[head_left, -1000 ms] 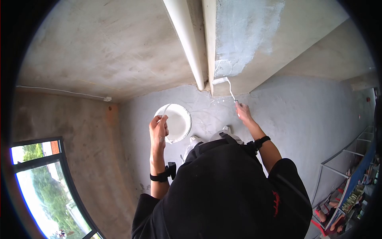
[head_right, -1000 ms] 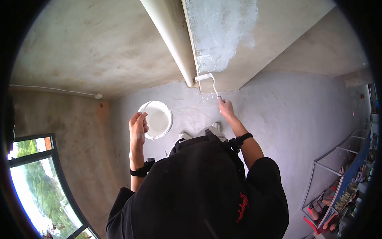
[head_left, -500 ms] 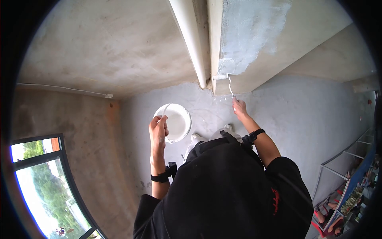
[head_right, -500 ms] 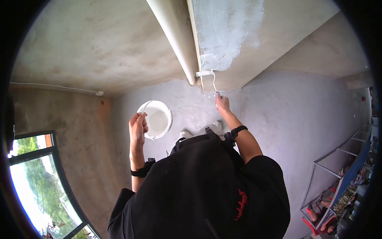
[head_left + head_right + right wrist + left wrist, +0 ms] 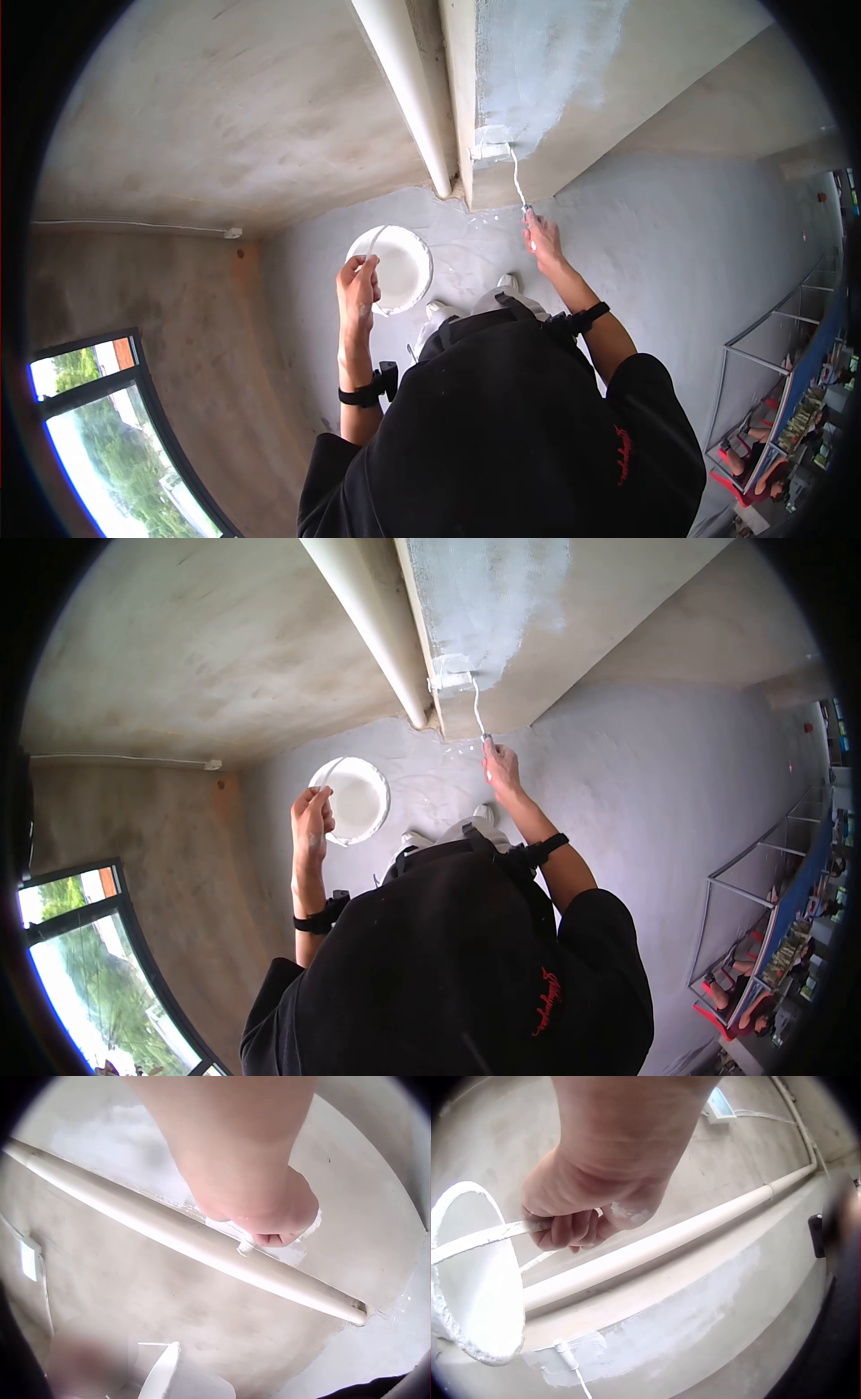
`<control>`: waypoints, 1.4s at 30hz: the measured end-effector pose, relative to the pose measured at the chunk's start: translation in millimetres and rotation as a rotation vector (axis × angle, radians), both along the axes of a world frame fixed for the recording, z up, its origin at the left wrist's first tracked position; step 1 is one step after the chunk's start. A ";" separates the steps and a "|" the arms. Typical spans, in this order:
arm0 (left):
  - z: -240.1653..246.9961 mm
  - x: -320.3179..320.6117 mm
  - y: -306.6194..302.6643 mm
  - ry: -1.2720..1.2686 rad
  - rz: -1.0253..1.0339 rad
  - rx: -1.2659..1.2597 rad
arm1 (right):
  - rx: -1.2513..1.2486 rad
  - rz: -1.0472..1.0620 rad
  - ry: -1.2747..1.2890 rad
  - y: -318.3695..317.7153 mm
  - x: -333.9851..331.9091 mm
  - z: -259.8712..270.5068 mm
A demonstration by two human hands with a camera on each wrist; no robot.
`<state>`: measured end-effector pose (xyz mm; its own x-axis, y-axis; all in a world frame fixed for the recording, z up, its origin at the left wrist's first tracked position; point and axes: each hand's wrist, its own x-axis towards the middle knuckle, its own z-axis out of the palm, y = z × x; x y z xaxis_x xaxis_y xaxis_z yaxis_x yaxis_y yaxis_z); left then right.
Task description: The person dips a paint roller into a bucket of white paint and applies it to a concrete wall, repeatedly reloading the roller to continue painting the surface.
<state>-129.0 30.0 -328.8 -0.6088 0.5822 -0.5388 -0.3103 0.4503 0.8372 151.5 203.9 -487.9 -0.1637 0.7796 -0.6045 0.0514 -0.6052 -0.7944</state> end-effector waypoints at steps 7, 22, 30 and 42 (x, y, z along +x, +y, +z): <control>7.5 -1.3 2.1 -0.006 -0.095 -0.002 | 0.065 -0.077 0.041 -12.3 4.7 57.8; -18.3 -14.5 -7.0 -0.013 -0.203 0.076 | 0.364 -0.126 0.020 -30.2 14.2 109.0; -20.4 -18.4 -12.9 0.021 -0.208 0.075 | 0.255 -0.112 -0.014 -27.0 14.5 72.5; -14.2 -11.0 -2.2 0.047 -0.165 0.013 | 0.160 -0.017 -0.116 2.2 28.1 2.5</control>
<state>-140.0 27.8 -342.9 -0.5292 0.6829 -0.5036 -0.1933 0.4809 0.8552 179.6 206.1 -485.4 -0.0862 0.8695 -0.4863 0.1386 -0.4730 -0.8701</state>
